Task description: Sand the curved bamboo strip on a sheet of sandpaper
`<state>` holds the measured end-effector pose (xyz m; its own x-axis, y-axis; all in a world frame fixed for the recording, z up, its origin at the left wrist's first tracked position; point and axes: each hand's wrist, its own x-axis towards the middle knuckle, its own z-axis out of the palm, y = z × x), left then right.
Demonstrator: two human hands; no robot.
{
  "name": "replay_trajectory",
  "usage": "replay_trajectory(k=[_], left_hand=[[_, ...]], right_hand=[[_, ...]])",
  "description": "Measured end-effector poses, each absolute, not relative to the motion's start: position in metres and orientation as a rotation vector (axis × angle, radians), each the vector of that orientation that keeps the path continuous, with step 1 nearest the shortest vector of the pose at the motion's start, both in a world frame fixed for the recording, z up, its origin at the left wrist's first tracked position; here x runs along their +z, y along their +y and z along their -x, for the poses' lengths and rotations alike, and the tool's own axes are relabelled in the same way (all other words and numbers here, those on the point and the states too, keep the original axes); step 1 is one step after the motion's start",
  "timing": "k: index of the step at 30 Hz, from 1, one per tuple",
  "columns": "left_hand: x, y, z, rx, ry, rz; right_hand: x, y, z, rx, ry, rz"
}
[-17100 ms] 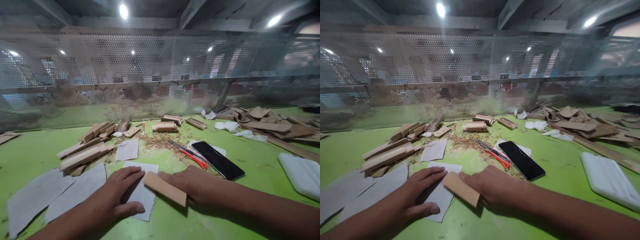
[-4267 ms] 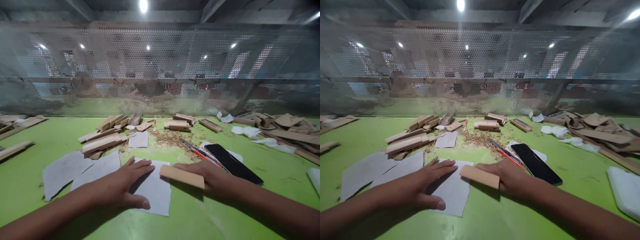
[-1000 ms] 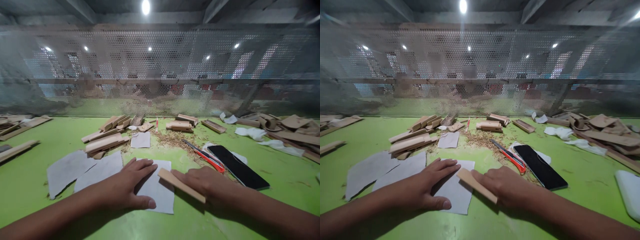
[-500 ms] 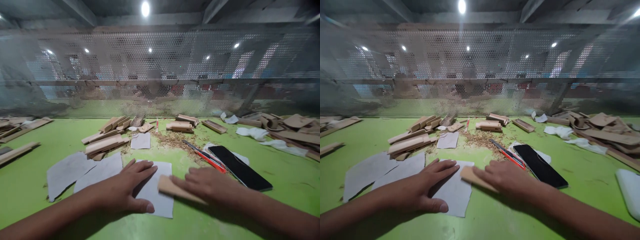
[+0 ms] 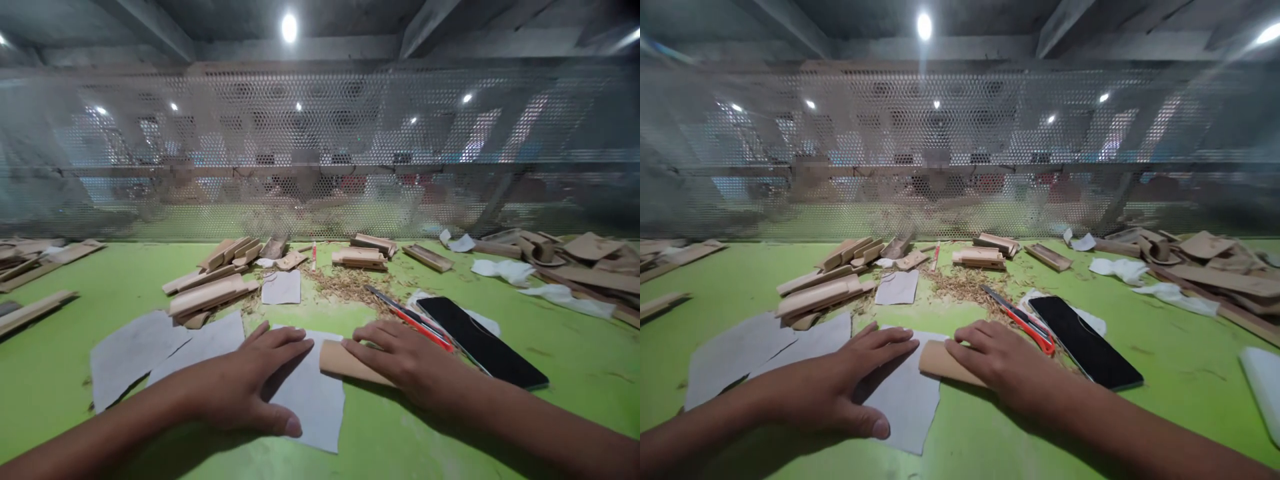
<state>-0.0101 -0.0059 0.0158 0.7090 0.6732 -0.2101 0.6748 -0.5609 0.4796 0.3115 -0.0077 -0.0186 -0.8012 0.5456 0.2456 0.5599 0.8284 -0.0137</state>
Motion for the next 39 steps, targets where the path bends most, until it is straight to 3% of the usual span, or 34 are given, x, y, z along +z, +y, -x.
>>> replay_trajectory(k=[13,20,39], left_hand=[[0.006,-0.016,-0.005,0.039,1.066,-2.426],[0.002,-0.014,-0.003,0.04,1.049,-2.447],[0.01,-0.016,-0.004,-0.07,1.058,-2.458]], right_hand=[[-0.012,-0.03,-0.302,0.536,-2.721,0.881],[-0.02,-0.014,-0.314,0.205,-2.747,0.924],[-0.008,-0.023,-0.311,0.321,-2.719,0.981]])
